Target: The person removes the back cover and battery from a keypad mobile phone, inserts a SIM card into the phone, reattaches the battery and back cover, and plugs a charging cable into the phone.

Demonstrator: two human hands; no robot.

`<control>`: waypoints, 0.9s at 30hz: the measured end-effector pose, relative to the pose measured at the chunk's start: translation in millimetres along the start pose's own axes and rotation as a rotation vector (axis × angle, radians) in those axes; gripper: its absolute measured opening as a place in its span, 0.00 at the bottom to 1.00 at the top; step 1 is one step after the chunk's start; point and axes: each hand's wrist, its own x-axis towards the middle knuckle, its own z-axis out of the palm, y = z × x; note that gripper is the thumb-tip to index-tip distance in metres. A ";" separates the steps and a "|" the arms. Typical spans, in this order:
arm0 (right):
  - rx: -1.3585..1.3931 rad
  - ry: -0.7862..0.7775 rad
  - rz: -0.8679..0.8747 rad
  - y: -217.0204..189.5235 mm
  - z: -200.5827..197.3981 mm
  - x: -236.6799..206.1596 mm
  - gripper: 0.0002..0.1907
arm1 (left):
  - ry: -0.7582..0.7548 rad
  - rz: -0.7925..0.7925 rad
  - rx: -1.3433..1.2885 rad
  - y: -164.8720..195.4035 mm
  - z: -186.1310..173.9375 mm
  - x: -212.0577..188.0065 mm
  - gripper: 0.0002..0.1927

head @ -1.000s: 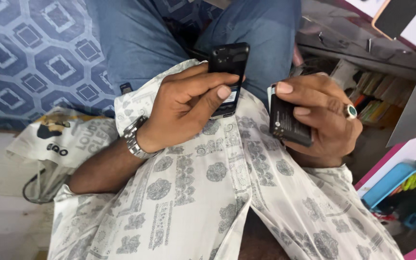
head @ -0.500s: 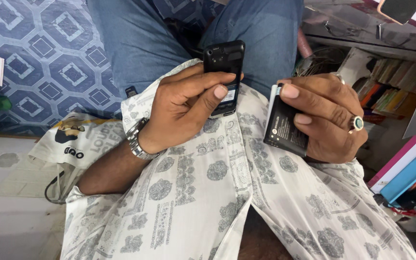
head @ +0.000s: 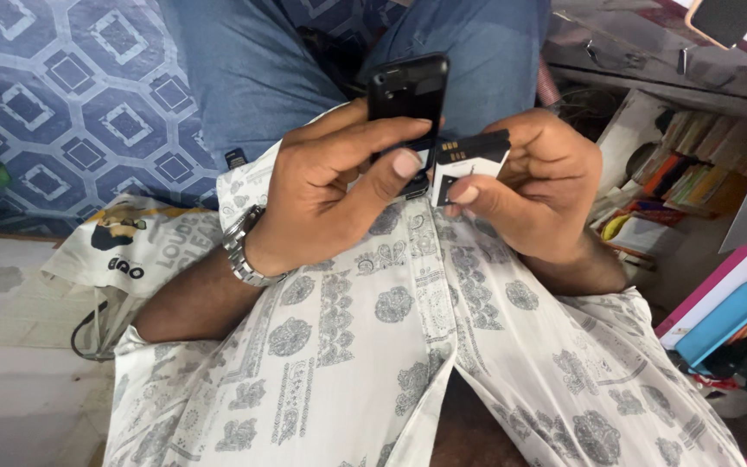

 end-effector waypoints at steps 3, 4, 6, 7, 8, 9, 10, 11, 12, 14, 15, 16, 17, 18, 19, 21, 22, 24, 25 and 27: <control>0.037 0.022 0.049 8.2 0.0 -4.7 0.13 | -0.007 0.030 0.093 8.2 -3.5 1.2 0.15; 0.037 0.027 0.052 8.5 1.8 -3.4 0.13 | -0.013 0.045 0.107 10.8 -4.8 1.3 0.14; 0.031 0.035 0.041 8.0 6.8 3.1 0.13 | -0.017 0.062 0.122 14.9 -5.9 1.7 0.13; 0.028 0.036 0.033 7.0 9.7 6.3 0.13 | -0.014 0.067 0.123 16.2 -5.8 2.0 0.13; 0.025 0.034 0.022 5.7 11.7 8.8 0.14 | -0.012 0.077 0.124 16.9 -5.8 2.4 0.12; 0.018 0.031 0.017 4.1 13.6 10.2 0.14 | -0.011 0.087 0.125 17.3 -5.7 2.6 0.11; 0.010 0.027 0.011 3.1 14.8 11.2 0.14 | -0.007 0.101 0.126 17.1 -5.9 2.9 0.11; -0.002 0.024 0.008 2.2 15.5 11.4 0.14 | -0.006 0.104 0.129 16.8 -6.1 3.1 0.10; 0.004 0.024 0.011 1.7 16.0 11.2 0.14 | -0.005 0.106 0.131 16.2 -6.3 3.2 0.10; 0.031 0.027 0.024 1.3 16.1 9.9 0.12 | -0.001 0.085 0.138 14.8 -6.6 2.8 0.10; 0.051 0.028 0.033 1.3 16.4 9.5 0.12 | 0.004 0.075 0.143 14.0 -6.8 2.3 0.10; 0.071 0.028 0.043 1.0 16.8 9.2 0.12 | 0.010 0.066 0.148 13.6 -7.1 1.5 0.09; 0.089 0.027 0.053 0.6 17.7 9.5 0.12 | 0.015 0.051 0.135 13.2 -7.3 0.5 0.09; 0.102 0.024 0.060 0.0 18.5 10.1 0.12 | 0.021 0.035 0.123 12.6 -7.4 -0.4 0.09; 0.116 0.021 0.068 -1.1 19.9 11.0 0.12 | 0.025 0.013 0.092 11.9 -7.5 -0.9 0.09; 0.122 0.012 0.072 -3.6 22.4 13.6 0.11 | 0.035 0.005 0.043 10.1 -7.3 -1.5 0.10; 0.120 0.007 0.070 -5.1 23.7 14.7 0.11 | 0.041 0.020 0.026 8.6 -7.2 -0.9 0.10; 0.091 -0.001 0.053 -6.0 25.4 17.8 0.12 | 0.051 0.027 0.019 7.1 -7.8 -1.0 0.10; 0.075 -0.004 0.049 -6.1 25.9 18.8 0.12 | 0.056 0.018 0.030 7.0 -8.2 -1.5 0.10; 0.031 -0.005 0.041 -4.3 26.4 19.9 0.12 | 0.062 0.000 0.051 6.9 -9.5 -2.4 0.10</control>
